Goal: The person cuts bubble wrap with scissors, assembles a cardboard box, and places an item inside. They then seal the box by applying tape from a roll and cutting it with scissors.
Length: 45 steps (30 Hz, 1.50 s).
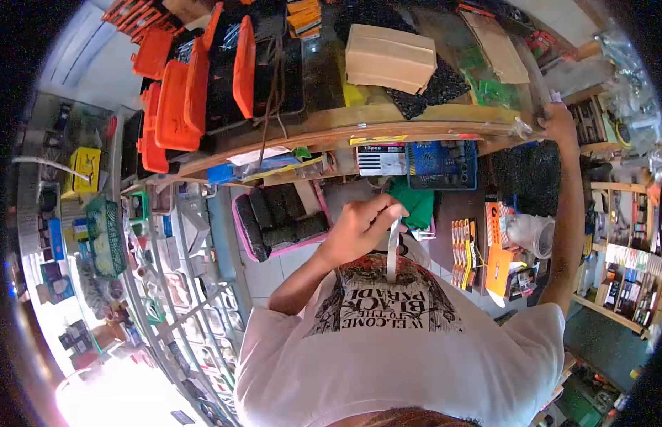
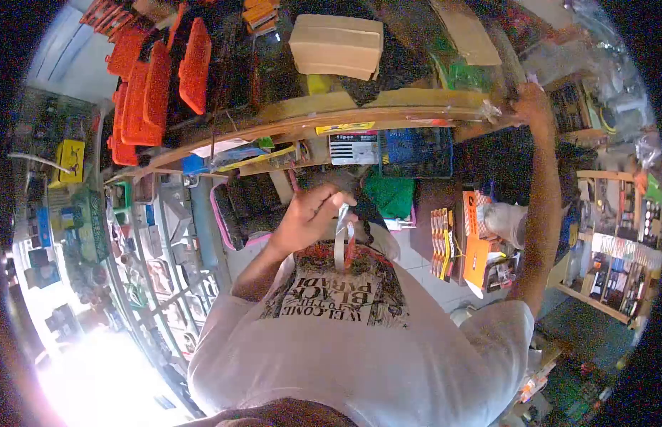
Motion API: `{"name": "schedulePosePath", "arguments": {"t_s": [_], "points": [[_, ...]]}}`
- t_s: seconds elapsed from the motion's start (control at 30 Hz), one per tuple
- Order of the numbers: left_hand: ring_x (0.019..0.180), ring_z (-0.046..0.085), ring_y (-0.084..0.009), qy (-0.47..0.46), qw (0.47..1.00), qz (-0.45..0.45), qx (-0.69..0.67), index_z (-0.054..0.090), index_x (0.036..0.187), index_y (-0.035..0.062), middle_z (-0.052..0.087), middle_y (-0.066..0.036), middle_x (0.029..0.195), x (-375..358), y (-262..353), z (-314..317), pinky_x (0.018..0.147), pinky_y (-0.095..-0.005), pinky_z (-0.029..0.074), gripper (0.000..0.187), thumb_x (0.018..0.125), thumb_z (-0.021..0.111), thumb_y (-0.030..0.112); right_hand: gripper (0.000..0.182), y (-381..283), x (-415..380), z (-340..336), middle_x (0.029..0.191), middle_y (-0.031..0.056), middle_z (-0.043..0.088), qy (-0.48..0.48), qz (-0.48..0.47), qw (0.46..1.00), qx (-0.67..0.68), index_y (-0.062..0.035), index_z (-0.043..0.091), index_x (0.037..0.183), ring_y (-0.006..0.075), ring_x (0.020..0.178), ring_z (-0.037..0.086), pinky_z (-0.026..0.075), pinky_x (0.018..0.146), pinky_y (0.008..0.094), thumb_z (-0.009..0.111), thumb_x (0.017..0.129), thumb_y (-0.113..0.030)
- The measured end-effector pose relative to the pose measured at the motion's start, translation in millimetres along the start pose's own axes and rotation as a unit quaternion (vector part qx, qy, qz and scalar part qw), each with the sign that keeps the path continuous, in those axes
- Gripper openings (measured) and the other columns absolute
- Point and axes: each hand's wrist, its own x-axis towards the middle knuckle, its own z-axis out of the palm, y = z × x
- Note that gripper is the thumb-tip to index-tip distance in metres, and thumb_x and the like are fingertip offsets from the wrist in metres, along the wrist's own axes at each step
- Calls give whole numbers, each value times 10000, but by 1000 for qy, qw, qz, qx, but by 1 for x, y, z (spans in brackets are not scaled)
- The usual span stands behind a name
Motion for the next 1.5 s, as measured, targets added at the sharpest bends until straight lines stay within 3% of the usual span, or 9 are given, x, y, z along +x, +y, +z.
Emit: {"name": "schedulePosePath", "arguments": {"t_s": [0.27, 0.33, 0.53, 0.63, 0.73, 0.9, 1.03, 1.33, 1.5], "points": [[816, 721, -233, -17, 989, 137, 63, 595, 1187, 4, 727, -145, 1012, -12, 4, -14, 754, -353, 557, 222, 985, 580, 96, 357, 7, -40, -42, 1111, 223, 687, 101, 58, 993, 30, -47, 683, 1081, 391, 955, 677, 551, 805, 433, 783, 775, -201], [852, 713, -222, -4, 989, 134, 64, 597, 1212, 15, 716, -139, 1060, -16, 4, -20, 780, -352, 553, 243, 985, 583, 98, 285, 19, -65, -48, 984, 176, 733, 379, -172, 891, 181, -12, 658, 1018, 295, 833, 705, 555, 766, 388, 780, 811, -166], [888, 701, -210, 58, 990, 111, 64, 650, 1124, 7, 708, -133, 1022, -20, -14, -21, 777, -339, 555, 179, 1008, 580, 123, 258, -114, -157, -77, 931, 127, 676, 458, 25, 758, 463, 3, 533, 1125, 140, 712, 624, 523, 658, 282, 658, 921, -92], [913, 698, -190, 61, 992, 84, 67, 674, 1073, -8, 712, -123, 985, -19, -13, -21, 813, -329, 556, 181, 1023, 561, 124, 334, -188, -189, -70, 985, 113, 651, 141, -107, 776, 606, -44, 550, 1106, 145, 716, 606, 502, 655, 273, 705, 827, -143], [906, 697, -194, 65, 993, 82, 47, 682, 1048, -19, 715, -126, 969, -21, -9, -20, 810, -326, 557, 187, 1025, 557, 118, 637, -219, -201, -89, 1062, 106, 653, -346, -281, 824, 350, -49, 635, 1148, 234, 822, 647, 506, 748, 353, 891, 623, -303], [880, 692, -235, 41, 988, 136, 61, 668, 1075, -28, 698, -146, 988, -21, -10, -22, 773, -344, 548, 194, 1027, 556, 123, 597, -253, -194, -76, 796, 116, 685, -493, -381, 726, 291, -26, 698, 1127, 187, 607, 589, 440, 548, 328, 820, 584, -242], [872, 686, -240, 19, 990, 134, 36, 671, 1095, -31, 691, -150, 977, -23, -4, -23, 774, -344, 545, 203, 1023, 551, 116, 484, -270, -176, -62, 746, 115, 683, -529, -442, 665, 287, 9, 681, 1093, 177, 672, 640, 513, 626, 341, 788, 696, -246], [949, 679, -235, -26, 988, 144, 46, 632, 1242, -5, 675, -134, 1003, -30, 1, -35, 864, -366, 543, 364, 901, 698, 103, 415, -290, -167, -58, 676, 50, 664, -547, -443, 631, 325, 10, 685, 1124, 94, 540, 539, 438, 515, 295, 783, 758, -159], [1116, 681, -223, -50, 994, 88, 27, 560, 1354, 12, 697, -106, 1098, -32, -10, -35, 995, -383, 522, 548, 847, 769, 21, 487, -292, -161, -64, 892, 176, 743, -572, -433, 649, 253, 37, 669, 1164, 232, 823, 735, 569, 738, 360, 795, 761, -205]]}}
